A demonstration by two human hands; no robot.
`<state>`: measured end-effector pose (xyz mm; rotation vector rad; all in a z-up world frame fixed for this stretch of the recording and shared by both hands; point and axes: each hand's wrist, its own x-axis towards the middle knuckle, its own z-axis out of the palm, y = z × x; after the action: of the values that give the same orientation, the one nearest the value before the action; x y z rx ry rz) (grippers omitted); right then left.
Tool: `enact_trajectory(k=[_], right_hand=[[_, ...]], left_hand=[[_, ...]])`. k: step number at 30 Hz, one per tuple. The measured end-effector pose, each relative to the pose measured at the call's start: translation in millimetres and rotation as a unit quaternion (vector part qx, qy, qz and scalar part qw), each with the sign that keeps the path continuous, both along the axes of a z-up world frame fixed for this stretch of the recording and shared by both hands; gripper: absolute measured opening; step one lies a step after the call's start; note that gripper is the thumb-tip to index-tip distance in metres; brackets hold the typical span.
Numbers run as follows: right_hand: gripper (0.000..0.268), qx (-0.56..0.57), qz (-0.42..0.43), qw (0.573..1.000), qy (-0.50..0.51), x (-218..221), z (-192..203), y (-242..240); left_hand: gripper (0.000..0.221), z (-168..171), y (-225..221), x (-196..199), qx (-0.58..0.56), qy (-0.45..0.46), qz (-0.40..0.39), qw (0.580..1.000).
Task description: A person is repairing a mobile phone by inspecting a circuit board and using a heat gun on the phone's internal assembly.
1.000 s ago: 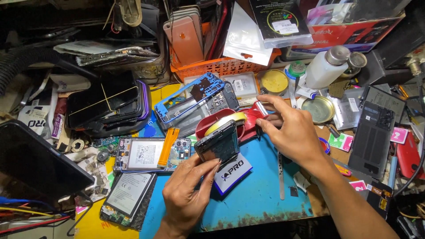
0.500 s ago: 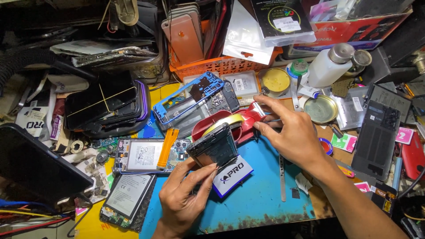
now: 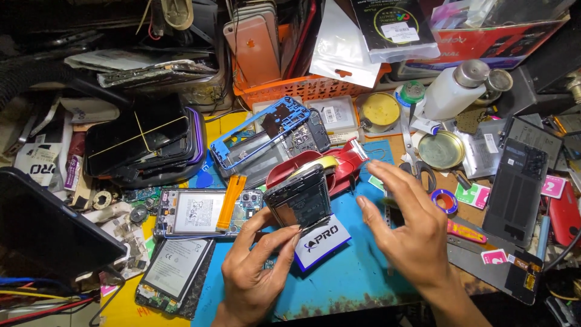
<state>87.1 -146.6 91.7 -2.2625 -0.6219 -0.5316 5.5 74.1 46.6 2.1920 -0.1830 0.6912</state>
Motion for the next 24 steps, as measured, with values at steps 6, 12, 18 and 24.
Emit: enact_trajectory(k=[6, 12, 18, 24], right_hand=[[0.032, 0.058, -0.022, 0.998, 0.014, -26, -11, 0], [0.023, 0.130, 0.050, 0.985, 0.103, -48, -6, 8], [0.023, 0.168, 0.124, 0.956, 0.208, -50, 2, 7], [0.006, 0.198, 0.127, 0.962, 0.139, -61, 9, 7]], left_hand=[[0.016, 18, 0, -14, -0.004, -0.031, 0.048, 0.998], [0.008, 37, -10, -19, -0.028, -0.014, -0.045, 0.999], [0.012, 31, -12, -21, -0.029, 0.031, -0.110, 0.993], [0.009, 25, -28, -27, -0.043, 0.078, -0.046, 0.995]])
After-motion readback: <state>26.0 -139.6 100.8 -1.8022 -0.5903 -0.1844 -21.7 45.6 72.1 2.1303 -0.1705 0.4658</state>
